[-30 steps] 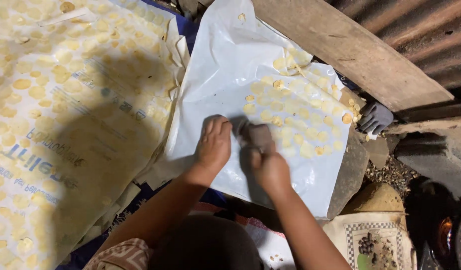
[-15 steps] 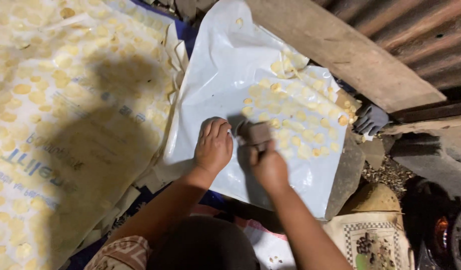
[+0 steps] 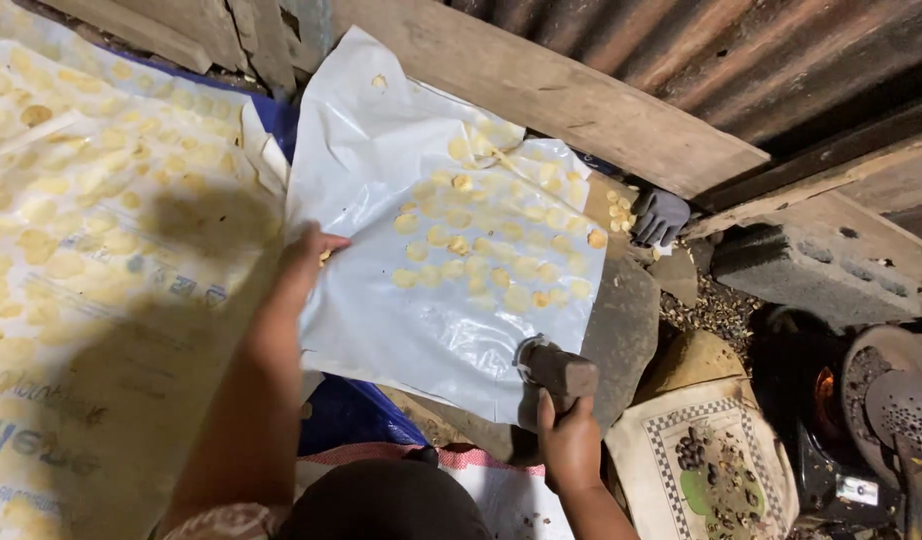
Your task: Manually cracking, peeling, and roasting nuts using a mallet, stones, and a roasting pan
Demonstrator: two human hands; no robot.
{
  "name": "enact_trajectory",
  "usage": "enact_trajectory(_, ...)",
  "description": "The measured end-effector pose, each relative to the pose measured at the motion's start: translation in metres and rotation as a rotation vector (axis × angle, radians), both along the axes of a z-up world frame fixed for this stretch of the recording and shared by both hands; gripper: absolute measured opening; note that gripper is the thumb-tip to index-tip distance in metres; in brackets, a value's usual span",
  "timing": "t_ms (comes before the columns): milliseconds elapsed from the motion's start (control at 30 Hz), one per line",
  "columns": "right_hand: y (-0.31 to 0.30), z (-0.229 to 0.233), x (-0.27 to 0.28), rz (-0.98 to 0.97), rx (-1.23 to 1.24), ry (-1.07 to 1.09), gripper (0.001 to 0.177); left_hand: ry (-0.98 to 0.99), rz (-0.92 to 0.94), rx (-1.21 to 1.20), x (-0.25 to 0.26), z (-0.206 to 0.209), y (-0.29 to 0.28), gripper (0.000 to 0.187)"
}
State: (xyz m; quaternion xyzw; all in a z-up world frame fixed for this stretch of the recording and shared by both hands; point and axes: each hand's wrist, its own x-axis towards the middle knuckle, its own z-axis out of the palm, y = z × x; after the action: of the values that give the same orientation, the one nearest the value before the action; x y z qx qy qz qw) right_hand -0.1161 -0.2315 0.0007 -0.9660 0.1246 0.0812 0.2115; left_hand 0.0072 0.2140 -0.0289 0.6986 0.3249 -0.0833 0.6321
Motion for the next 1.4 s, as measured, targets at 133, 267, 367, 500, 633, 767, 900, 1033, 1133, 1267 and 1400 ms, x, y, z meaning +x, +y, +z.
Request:
enact_trajectory(133, -0.009, -0.009, 0.006, 0.008, -0.061, 0.004, 0.055, -0.285, -0.337, 0.482, -0.049, -0.007, -0.003, 0.048)
enact_trajectory(267, -0.017, -0.022, -0.001, 0.043, -0.085, -0.067, 0.053, -0.438, -0.009, 0.457, -0.06, -0.014, -0.021, 0.027)
enact_trajectory(367, -0.016, -0.02, -0.001, 0.036, -0.068, -0.059, 0.052, -0.469, 0.135, 0.465, -0.054, -0.03, -0.024, 0.02)
enact_trajectory(500, -0.017, -0.02, 0.001, 0.019, -0.065, -0.025, 0.055, -0.424, 0.453, 0.016, -0.045, -0.053, -0.018, 0.02)
enact_trajectory(633, -0.013, -0.007, 0.003, 0.073, -0.017, -0.037, 0.053, -0.226, 0.801, -0.537, -0.048, -0.035, 0.007, 0.012)
enact_trajectory(767, -0.013, -0.004, 0.002, 0.073, -0.002, -0.07, 0.057, -0.457, 0.518, -0.69, -0.059, -0.074, 0.013, 0.024)
enact_trajectory(900, -0.012, 0.0, 0.003, 0.043, 0.003, -0.016, 0.051, -0.491, 0.294, -0.221, -0.072, -0.066, -0.006, 0.033)
enact_trajectory(1033, -0.02, -0.016, 0.003, 0.077, -0.054, -0.074, 0.052, -0.481, 0.603, -0.562, -0.071, -0.067, 0.003, 0.022)
enact_trajectory(1133, -0.014, -0.004, 0.001, 0.031, -0.003, -0.045, 0.054, -0.413, 0.794, -0.854, -0.072, -0.069, 0.017, 0.031)
enact_trajectory(1267, -0.012, -0.008, 0.002, 0.066, 0.056, -0.081, 0.053, -0.611, 0.54, -0.975, -0.076, -0.088, 0.05, 0.033)
enact_trajectory(1400, -0.025, -0.015, 0.001, 0.051, 0.095, -0.045, 0.053, -0.468, 0.486, -0.819, -0.057, 0.033, 0.013, 0.024)
